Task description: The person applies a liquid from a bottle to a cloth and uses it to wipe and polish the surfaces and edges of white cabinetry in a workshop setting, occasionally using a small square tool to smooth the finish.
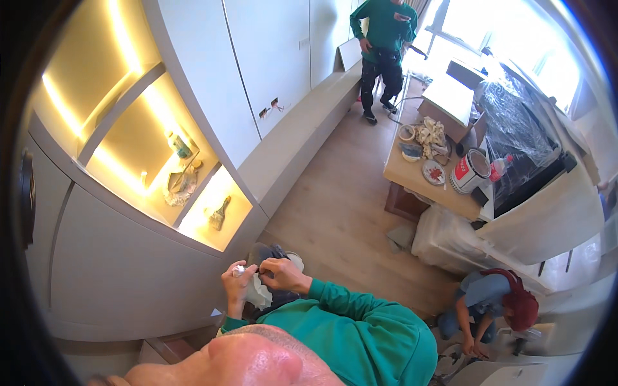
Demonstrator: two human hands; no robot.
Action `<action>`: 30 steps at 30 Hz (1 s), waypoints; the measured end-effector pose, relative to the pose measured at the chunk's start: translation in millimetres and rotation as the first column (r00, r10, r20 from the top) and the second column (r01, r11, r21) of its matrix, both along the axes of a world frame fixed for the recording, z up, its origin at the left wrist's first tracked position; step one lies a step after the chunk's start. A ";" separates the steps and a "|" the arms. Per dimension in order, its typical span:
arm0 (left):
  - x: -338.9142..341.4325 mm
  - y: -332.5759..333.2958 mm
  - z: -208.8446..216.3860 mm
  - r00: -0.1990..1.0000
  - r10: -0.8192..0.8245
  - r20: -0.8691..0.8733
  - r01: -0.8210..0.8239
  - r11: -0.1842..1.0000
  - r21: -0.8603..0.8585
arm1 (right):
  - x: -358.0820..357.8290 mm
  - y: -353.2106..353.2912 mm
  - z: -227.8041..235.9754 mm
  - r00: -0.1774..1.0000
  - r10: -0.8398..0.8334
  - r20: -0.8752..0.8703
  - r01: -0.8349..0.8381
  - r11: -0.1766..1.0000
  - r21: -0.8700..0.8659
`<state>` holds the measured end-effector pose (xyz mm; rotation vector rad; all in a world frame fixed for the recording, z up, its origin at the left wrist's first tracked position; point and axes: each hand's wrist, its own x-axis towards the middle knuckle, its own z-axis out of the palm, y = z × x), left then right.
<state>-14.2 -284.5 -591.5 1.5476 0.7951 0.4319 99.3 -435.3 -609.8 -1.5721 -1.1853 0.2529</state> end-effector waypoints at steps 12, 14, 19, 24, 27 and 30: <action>18.7 8.0 56.8 0.892 -0.409 0.196 0.434 0.894 -0.112 | 22.4 -18.0 17.2 0.656 0.119 -0.746 -0.124 0.991 0.049; 23.3 6.1 59.6 0.894 -0.370 0.251 0.423 0.882 -0.208 | 25.5 -21.4 17.8 0.687 0.045 -0.725 -0.040 0.999 0.024; 22.0 1.1 29.6 0.917 -0.262 0.301 0.344 0.902 -0.262 | 32.9 -20.7 5.1 0.694 -0.029 -0.719 0.019 1.000 -0.023; 10.3 -0.1 10.4 0.982 -0.146 0.116 0.171 0.955 -0.242 | 25.8 -20.7 12.4 0.666 -0.157 -0.729 0.132 0.987 -0.092; -6.3 11.2 -6.0 0.988 -0.031 0.153 0.076 0.952 -0.298 | 23.4 -15.0 13.7 0.490 -0.115 -0.864 0.155 0.987 -0.043; -14.5 11.4 6.5 0.966 0.036 0.254 0.095 0.871 -0.482 | 29.5 -13.5 12.6 0.266 -0.051 -0.963 0.129 0.991 -0.017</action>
